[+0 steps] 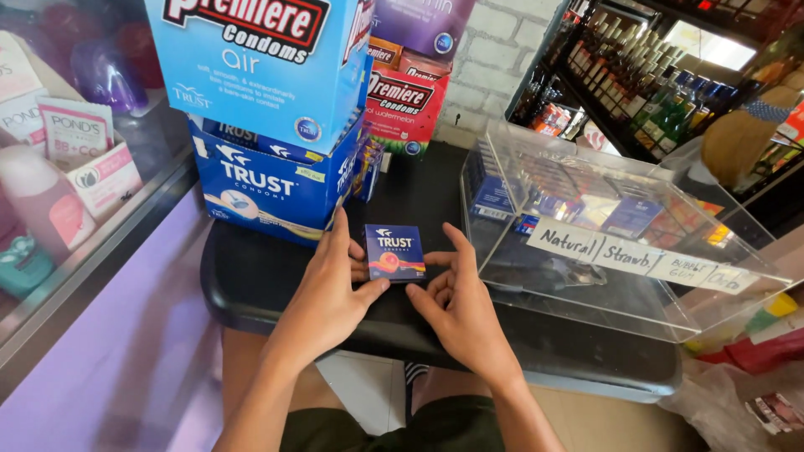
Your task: The person organizes small boxes of condoms by taking them from a larger display box and placing them into a clear acrylic display case. They arrange the boxes in rows within the case, which has labels for different flavors.
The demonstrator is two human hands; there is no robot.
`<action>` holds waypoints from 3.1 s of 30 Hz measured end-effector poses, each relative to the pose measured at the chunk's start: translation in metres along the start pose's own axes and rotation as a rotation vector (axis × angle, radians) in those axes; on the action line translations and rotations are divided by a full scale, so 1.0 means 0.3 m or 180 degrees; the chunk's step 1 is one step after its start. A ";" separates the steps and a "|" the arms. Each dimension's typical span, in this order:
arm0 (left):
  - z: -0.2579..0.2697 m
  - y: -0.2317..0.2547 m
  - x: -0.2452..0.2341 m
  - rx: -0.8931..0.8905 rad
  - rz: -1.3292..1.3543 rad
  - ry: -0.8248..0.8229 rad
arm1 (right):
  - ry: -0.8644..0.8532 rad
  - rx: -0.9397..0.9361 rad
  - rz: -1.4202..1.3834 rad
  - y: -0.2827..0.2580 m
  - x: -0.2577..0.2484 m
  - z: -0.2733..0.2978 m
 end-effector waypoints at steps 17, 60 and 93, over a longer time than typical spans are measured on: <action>0.015 0.059 -0.012 -0.0160 -0.0267 -0.0304 | 0.0017 0.0078 -0.0067 -0.012 -0.004 -0.002; -0.131 0.361 0.653 0.1350 -0.0590 -0.1287 | 0.1009 0.0597 -0.0768 0.248 -0.669 0.453; -0.390 0.283 0.902 0.0916 -0.0442 -0.1181 | -0.0140 0.0130 0.0953 0.534 -0.925 0.122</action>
Point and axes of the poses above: each hand's wrist, its own z-axis away from the middle knuckle, its own x-axis out of the palm, y = z × x, the point moved 1 cm from there along -z, towards the middle knuckle, and after that the axes turned 12 degrees about -y, right-handed, at the moved point
